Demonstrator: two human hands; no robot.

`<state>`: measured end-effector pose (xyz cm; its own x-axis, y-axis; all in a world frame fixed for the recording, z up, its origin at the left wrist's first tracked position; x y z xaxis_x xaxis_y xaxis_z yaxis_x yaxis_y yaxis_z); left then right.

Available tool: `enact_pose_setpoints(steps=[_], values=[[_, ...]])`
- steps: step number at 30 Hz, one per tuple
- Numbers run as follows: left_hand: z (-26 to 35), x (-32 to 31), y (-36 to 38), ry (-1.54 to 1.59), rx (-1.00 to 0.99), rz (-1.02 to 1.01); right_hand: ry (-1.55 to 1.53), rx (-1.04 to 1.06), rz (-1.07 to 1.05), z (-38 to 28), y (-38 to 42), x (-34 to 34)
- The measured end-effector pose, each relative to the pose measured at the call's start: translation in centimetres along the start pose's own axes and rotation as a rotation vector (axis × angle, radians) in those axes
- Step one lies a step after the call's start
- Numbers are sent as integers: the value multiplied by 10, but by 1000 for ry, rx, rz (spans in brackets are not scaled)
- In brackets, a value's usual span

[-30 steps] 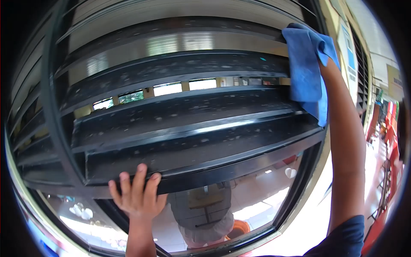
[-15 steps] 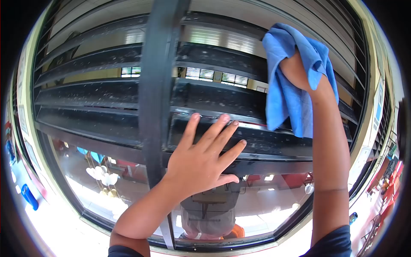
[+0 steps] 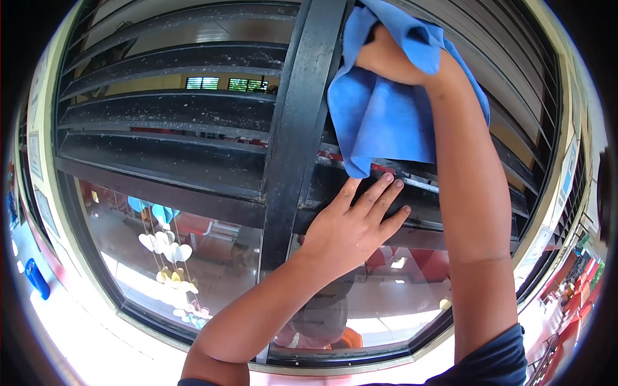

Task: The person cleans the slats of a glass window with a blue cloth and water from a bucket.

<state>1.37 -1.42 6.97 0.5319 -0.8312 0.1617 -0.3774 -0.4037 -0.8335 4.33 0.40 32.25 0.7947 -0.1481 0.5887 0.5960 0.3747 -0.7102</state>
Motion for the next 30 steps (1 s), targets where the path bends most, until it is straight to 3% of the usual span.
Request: enact_pose_setpoints(steps=[2, 5, 7, 9, 10, 13, 17, 21, 22, 27, 28, 29, 30], values=[[0, -1, 2, -15, 15, 26, 73, 196, 148, 2, 9, -2], [-1, -1, 1, 7, 25, 71, 264, -124, -27, 9, 6, 6], [0, -1, 2, 28, 39, 80, 137, 109, 49, 9, -4, -2], [-1, -1, 0, 28, 41, 69, 375, -12, 141, 15, -5, -13], [-1, -1, 1, 34, 34, 58, 387, -192, -161, 17, -11, -17], [2, -4, 1, 32, 35, 23, 413, -149, 200, -5, 9, -10], [1, -2, -1, 38, 49, 3, 260, 149, 477, 8, 21, -18], [0, 1, -1, 43, 34, -26, 211, 97, 345, 3, 39, 0], [0, 0, -1, 40, 26, -30, 207, 198, 257, 5, 33, 2], [0, 0, 0, 35, 23, -39, 311, -131, 112, 0, 21, 12], [0, 0, 0, 23, 21, -40, 158, -146, -43, 3, 11, 11], [1, 1, -1, 39, 17, -47, 242, -245, -161, -11, 5, 16], [0, 2, -1, 53, 17, -56, 190, -225, -98, -14, -1, 14]])
Point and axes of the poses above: each hand's wrist, its own y-axis away from the middle knuckle, its own x-axis out of the back of the hand, z = x × y, the point moved 3 cm from there along -y, towards the middle knuckle, and after that the axes turned 12 degrees about -y, right-handed, at the moved point
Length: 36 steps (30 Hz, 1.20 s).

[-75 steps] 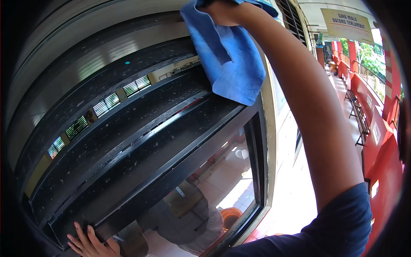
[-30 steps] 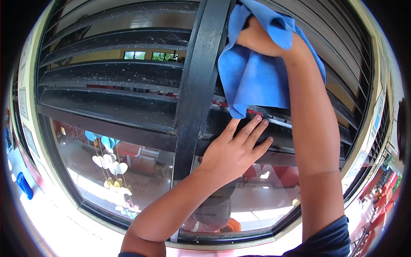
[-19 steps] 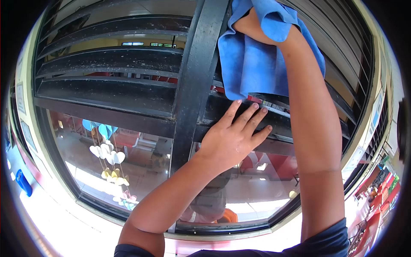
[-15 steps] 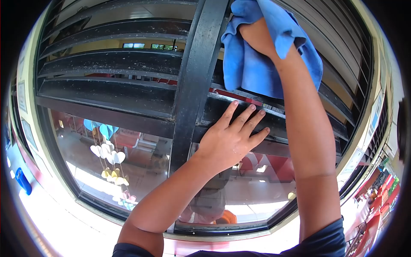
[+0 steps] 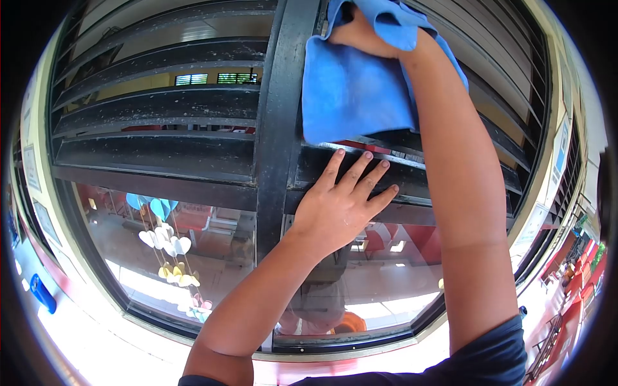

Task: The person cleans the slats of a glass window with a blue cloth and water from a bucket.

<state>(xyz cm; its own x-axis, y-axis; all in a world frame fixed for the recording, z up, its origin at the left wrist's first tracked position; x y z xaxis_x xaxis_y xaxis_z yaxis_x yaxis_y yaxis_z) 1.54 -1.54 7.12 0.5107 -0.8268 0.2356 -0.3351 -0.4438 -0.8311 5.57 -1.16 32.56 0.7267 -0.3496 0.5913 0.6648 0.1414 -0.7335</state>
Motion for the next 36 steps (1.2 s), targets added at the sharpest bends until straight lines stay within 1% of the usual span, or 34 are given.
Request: enact_pose_setpoints(steps=[1, 2, 3, 5, 6, 9, 10, 13, 17, 18, 20, 23, 24, 26, 29, 31, 32, 33, 34, 35, 36], values=[[-1, 0, 1, 14, 3, -12, -62, 19, 56, -1, -5, -1], [0, -2, 1, -12, -1, 9, -141, 62, 198, 2, -7, -10], [0, -4, 2, -18, -2, 12, -94, 50, 223, 7, -3, -13], [1, -4, 2, -35, -5, 26, 6, 30, 278, -5, 13, -10], [1, -5, 1, -35, 2, 33, -3, 181, 412, 27, 5, -29], [1, -5, 2, -15, 10, 57, -348, 242, 512, 21, 21, -28], [1, 0, 1, 21, 14, 36, -193, 287, 549, 24, 18, -32], [1, 0, 1, -15, 12, 40, -255, 302, 506, 33, 22, -42], [0, -2, 2, 15, 13, 24, -79, 235, 652, 26, 19, -44], [0, -1, 2, 21, 12, 18, -48, 201, 658, 26, 17, -46], [0, 0, 3, 17, 12, 21, 12, 135, 665, 22, 11, -47], [-1, -1, 3, 3, 14, 43, 104, 148, 560, 8, 15, -40], [-1, 0, 3, 7, 13, 46, -69, 56, 562, 16, 12, -50], [-1, 0, 4, 14, 20, 69, -24, 293, 613, 27, 12, -54], [-1, -3, 4, -19, 11, 84, -119, 442, 657, 39, 10, -54], [-1, -3, 5, -31, 11, 84, -119, 363, 541, 41, 23, -49], [0, -4, 5, -32, 8, 83, -162, 184, 403, 39, 20, -45], [1, -4, 4, -27, 15, 86, -58, 121, 366, 33, 18, -40], [0, -4, 4, -19, 19, 89, 46, 55, 328, 4, 17, -27], [0, -4, 4, -11, 21, 91, 150, -12, 290, -10, 17, -19], [0, -4, 4, -3, 20, 75, 37, 45, 196, -2, 15, -14]])
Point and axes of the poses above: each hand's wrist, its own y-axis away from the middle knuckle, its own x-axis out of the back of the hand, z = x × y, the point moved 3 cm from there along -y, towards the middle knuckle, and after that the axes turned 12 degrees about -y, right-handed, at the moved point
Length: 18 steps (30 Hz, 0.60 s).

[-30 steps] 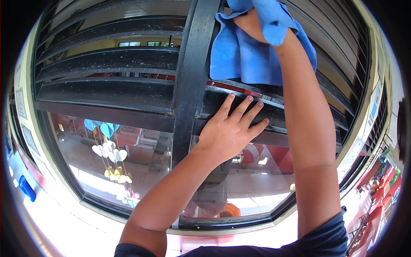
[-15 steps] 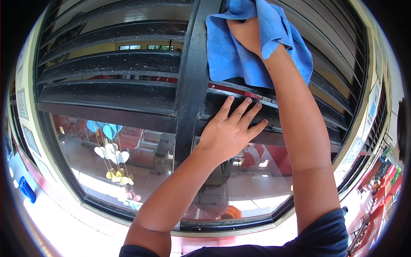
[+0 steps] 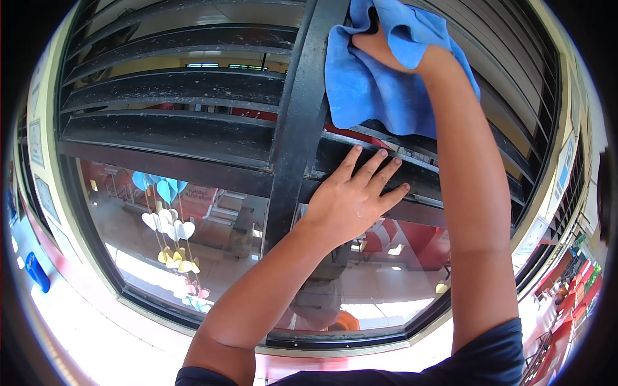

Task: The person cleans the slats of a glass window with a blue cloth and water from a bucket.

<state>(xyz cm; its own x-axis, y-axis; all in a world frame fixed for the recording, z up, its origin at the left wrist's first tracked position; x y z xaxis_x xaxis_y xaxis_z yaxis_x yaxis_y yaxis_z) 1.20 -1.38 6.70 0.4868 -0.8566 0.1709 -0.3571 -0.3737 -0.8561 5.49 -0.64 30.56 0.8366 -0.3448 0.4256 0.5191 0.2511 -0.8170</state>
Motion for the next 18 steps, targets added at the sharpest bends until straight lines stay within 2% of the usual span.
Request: enact_pose_setpoints(steps=[4, 7, 8, 10, 13, 16, 18], values=[[0, 4, -1, 7, -4, -37, -98, -170, -174, -15, -7, 23], [1, 3, -1, -13, 5, -12, -38, -35, -69, 10, -6, 1], [1, 1, -1, -23, 7, 1, -96, 73, -130, 14, -3, 0], [1, 4, -3, 5, -3, -50, -77, 181, -17, 20, 3, 0], [1, 4, -4, -15, -6, -68, -26, 218, 176, 26, 17, -13], [3, 2, -3, -26, -1, -29, 62, 255, 282, 25, 17, -34], [2, 2, -4, -51, -7, -24, 110, 284, 276, 25, 23, -47]])
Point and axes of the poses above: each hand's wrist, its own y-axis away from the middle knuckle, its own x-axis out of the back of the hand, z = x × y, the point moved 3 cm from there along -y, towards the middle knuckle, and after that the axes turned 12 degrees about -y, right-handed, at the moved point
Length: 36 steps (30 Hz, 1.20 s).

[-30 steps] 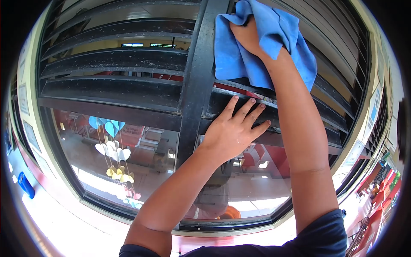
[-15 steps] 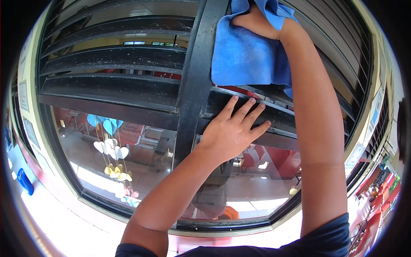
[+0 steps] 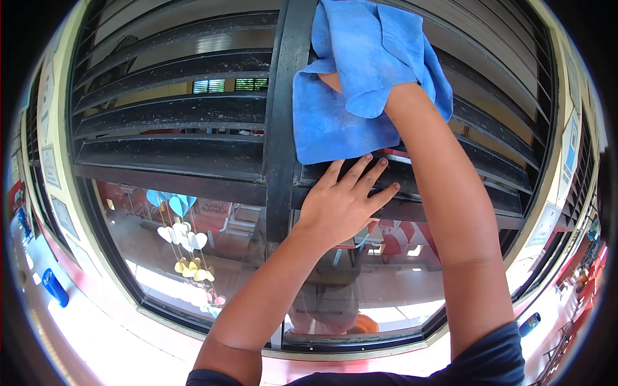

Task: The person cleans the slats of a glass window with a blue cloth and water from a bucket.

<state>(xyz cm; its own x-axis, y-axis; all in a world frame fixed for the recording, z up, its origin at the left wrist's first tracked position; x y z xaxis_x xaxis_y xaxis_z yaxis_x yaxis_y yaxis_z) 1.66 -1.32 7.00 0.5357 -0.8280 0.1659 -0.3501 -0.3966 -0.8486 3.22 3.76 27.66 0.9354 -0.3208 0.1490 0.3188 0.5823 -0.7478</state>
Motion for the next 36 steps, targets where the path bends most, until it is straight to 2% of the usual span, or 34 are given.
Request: enact_pose_setpoints(steps=[4, 6, 9, 13, 15, 16, 20, 21, 23, 24, 26, 28, 30, 31, 32, 33, 34, 36], values=[[5, -5, 4, 39, 37, -20, 112, 126, -136, 2, 48, -18], [4, 1, 2, 69, 33, 1, 30, 121, -171, 0, 61, -21], [3, 3, 2, 62, 20, -18, -131, -24, -236, -13, 59, -7], [4, 1, 3, 42, 17, -114, -117, -220, -388, -28, 20, 15], [2, 2, 2, 17, 14, -14, -121, -290, -395, -35, 4, 18], [1, 1, 1, 6, 11, 35, -121, -314, -363, -34, -6, 18], [-1, 0, 1, -9, 1, 87, 30, -118, 5, -20, -12, 0], [1, -2, 2, 0, 15, 30, 85, -45, 113, -29, 0, 0], [4, -6, 6, 13, 26, -83, 84, 49, 150, -54, 23, 14], [3, -4, 7, 47, 39, -31, 56, 83, 80, -43, 44, 3], [3, -11, 9, 199, 121, -207, -148, 14, -85, -71, 52, 30], [-4, -14, 0, 426, 218, -677, -305, -23, -137, -58, 80, 9], [0, -53, 24, 698, 431, -398, -468, -121, -150, -61, 89, 1], [2, -52, 28, 710, 464, -304, -548, -171, -151, -67, 89, 1], [4, -50, 32, 719, 493, -209, -433, -194, -183, -76, 96, 10], [6, -48, 35, 602, 448, -162, -317, -216, -211, -81, 96, 18], [2, -38, 32, 481, 402, -110, -358, -162, -137, -83, 91, 20], [-2, -28, 22, 357, 306, -163, -581, -319, 48, -81, 74, 23]])
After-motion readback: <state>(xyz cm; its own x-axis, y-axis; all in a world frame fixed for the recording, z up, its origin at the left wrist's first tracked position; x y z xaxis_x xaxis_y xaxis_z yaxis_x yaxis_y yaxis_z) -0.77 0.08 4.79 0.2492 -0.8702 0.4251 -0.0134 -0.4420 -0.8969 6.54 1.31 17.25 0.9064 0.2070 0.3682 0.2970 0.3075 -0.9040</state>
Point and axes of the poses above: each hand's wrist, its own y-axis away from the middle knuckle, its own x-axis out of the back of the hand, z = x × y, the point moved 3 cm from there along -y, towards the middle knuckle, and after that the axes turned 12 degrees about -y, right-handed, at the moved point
